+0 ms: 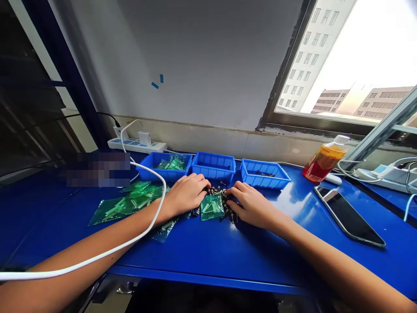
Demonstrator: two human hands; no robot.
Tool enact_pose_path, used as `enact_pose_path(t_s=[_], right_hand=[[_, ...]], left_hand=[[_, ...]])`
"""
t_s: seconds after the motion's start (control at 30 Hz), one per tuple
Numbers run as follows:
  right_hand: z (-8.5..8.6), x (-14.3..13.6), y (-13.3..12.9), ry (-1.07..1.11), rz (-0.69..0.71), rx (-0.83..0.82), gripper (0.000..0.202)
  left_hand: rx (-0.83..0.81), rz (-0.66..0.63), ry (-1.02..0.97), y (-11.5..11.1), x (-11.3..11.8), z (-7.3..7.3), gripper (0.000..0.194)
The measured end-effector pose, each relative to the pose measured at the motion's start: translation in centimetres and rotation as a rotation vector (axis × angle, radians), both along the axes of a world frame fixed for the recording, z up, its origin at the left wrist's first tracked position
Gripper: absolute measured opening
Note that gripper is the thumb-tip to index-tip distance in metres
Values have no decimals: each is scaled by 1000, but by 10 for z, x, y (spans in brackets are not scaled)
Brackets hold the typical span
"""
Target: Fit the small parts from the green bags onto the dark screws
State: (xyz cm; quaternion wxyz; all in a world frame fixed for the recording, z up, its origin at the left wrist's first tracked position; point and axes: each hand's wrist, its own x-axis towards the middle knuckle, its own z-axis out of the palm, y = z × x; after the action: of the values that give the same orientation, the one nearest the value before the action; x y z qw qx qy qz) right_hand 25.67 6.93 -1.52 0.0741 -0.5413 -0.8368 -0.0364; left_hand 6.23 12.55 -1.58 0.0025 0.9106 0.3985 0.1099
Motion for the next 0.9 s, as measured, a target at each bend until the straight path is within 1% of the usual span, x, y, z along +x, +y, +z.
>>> enact_pose_path(t_s=[0.17,0.4,0.53,0.63,0.77,0.9], right_hand=[[-1,1,0,7,13,13,18],[-1,-2,-1,-4,2,34,19],[-1,-2,1,119,-94,93,12],[-2,0,4,202,-158,146,12],[-5,1,11,246,-170,175,18],[-9,-4,21,333,-191,139,17]], left_hand=[[13,28,36,0,-1,2,20],[52,14,17,-2,-2,3,20],[49,-6,13,-3,-1,3,18],[50,-2,23,-4,-1,4,16],[49,31,35,-2,1,3,17],[39,10,34,1,1,3,16]])
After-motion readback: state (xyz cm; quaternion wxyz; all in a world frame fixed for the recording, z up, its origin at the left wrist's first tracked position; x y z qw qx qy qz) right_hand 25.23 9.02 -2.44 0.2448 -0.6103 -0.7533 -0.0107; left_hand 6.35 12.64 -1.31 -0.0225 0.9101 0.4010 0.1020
